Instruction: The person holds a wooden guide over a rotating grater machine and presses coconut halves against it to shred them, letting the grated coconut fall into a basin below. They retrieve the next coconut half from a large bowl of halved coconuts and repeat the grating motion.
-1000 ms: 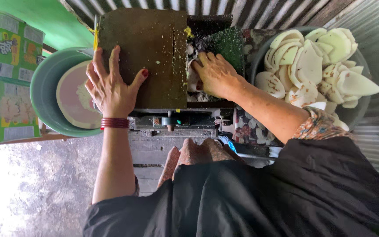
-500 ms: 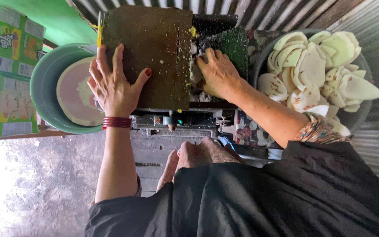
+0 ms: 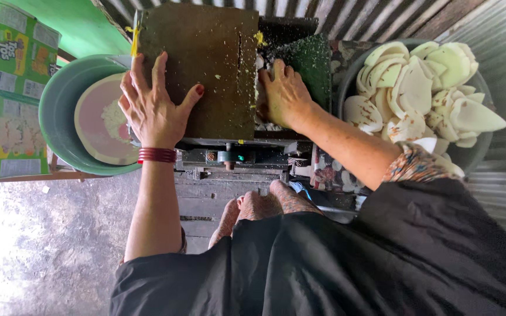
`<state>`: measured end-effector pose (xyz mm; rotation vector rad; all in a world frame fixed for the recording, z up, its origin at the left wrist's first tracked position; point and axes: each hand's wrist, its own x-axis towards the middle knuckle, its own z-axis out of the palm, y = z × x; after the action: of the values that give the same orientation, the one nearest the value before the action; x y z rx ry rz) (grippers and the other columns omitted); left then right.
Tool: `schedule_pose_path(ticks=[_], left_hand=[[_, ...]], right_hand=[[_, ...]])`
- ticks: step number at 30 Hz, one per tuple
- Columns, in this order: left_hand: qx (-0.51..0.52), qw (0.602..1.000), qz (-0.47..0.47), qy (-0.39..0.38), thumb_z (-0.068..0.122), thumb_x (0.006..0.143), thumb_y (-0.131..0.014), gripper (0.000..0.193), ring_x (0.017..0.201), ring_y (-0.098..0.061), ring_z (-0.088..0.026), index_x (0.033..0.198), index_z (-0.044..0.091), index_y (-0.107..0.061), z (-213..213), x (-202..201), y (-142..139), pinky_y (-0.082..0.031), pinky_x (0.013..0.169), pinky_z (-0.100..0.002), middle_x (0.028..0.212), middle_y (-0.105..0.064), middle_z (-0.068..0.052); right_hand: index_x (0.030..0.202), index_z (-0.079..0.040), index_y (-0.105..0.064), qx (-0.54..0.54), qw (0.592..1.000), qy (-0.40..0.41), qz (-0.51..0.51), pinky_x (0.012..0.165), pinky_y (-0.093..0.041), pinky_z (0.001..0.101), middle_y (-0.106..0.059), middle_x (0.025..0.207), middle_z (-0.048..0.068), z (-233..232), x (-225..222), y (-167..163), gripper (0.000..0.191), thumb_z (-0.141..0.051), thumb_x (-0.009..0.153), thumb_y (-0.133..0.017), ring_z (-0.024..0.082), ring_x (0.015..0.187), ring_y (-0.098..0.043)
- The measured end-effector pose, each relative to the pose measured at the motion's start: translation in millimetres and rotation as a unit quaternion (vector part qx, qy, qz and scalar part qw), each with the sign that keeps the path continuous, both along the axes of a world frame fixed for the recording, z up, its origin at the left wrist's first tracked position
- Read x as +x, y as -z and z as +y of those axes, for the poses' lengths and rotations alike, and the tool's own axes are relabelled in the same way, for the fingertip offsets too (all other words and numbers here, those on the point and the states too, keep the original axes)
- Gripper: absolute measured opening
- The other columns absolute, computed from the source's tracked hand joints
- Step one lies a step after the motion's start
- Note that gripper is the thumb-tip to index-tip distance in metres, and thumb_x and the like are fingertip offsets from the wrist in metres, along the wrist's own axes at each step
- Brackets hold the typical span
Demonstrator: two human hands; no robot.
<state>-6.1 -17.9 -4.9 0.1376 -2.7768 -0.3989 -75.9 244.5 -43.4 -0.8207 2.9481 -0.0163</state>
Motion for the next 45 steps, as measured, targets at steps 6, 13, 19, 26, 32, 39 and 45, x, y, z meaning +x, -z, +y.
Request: schedule_pose_path(ticks=[6,13,19,26,32,39,45], left_hand=[[-0.002,1.000,-0.001,-0.004,0.069,0.090,-0.074,0.084,0.141,-0.035,-0.041,0.155,0.021,-0.050,0.2,1.0,1.5,-0.032,0.110,-0.058,0.159,-0.037,-0.017],[-0.012,1.000,0.000,-0.005,0.071,0.091,-0.074,0.085,0.142,-0.034,-0.041,0.155,0.021,-0.050,0.5,-0.9,2.0,-0.031,0.112,-0.058,0.158,-0.037,-0.016],[-0.013,1.000,-0.007,-0.006,0.072,0.091,-0.074,0.085,0.142,-0.034,-0.041,0.154,0.021,-0.049,0.9,-3.1,-1.8,-0.031,0.112,-0.058,0.159,-0.037,-0.017],[-0.002,1.000,-0.014,-0.008,0.072,0.089,-0.074,0.086,0.141,-0.034,-0.041,0.154,0.021,-0.049,0.0,-4.4,0.0,-0.031,0.110,-0.059,0.158,-0.037,-0.017],[0.000,1.000,-0.013,-0.008,0.072,0.089,-0.074,0.085,0.141,-0.034,-0.042,0.154,0.022,-0.050,-0.6,-1.6,0.9,-0.031,0.111,-0.060,0.159,-0.036,-0.016],[0.013,1.000,-0.013,-0.007,0.071,0.093,-0.072,0.083,0.144,-0.034,-0.040,0.155,0.022,-0.050,0.4,-0.4,0.6,-0.032,0.113,-0.058,0.162,-0.036,-0.015],[0.007,1.000,-0.012,0.000,0.071,0.092,-0.074,0.084,0.142,-0.034,-0.043,0.155,0.020,-0.049,1.4,-1.2,-1.3,-0.031,0.112,-0.059,0.159,-0.036,-0.018]], right_hand=[[0.139,-0.001,-0.054,-0.081,0.961,0.080,-0.252,0.091,-0.058,0.0367,-0.057,0.122,0.018,25.0,-32.1,-7.0,0.065,0.005,0.077,-0.073,0.029,0.103,-0.063],[0.115,0.002,-0.071,-0.148,0.976,-0.002,-0.161,0.091,-0.059,0.0398,-0.072,0.105,0.027,32.7,-42.9,10.2,0.039,0.003,0.076,-0.069,0.033,0.098,-0.072],[0.105,0.001,-0.074,-0.182,0.971,0.020,-0.155,0.088,-0.056,0.0471,-0.070,0.102,0.029,22.3,-35.8,6.8,0.036,0.002,0.069,-0.072,0.041,0.099,-0.069],[0.101,0.005,-0.073,-0.131,0.977,0.045,-0.160,0.089,-0.058,0.0468,-0.071,0.102,0.029,15.6,-36.9,29.5,0.030,-0.001,0.071,-0.073,0.041,0.100,-0.070],[0.126,0.004,-0.055,-0.184,0.965,0.040,-0.184,0.079,-0.060,0.0442,-0.068,0.102,0.022,22.9,-42.2,38.1,0.062,0.003,0.067,-0.074,0.033,0.086,-0.071],[0.115,-0.003,-0.057,-0.206,0.973,0.032,-0.098,0.067,-0.062,0.0380,-0.072,0.095,0.016,40.2,-35.7,27.4,0.046,-0.001,0.076,-0.080,0.028,0.082,-0.071],[0.119,0.003,-0.055,-0.184,0.982,-0.023,-0.044,0.070,-0.062,0.0435,-0.072,0.090,0.020,23.1,-36.3,34.8,0.057,-0.001,0.069,-0.081,0.034,0.077,-0.073]])
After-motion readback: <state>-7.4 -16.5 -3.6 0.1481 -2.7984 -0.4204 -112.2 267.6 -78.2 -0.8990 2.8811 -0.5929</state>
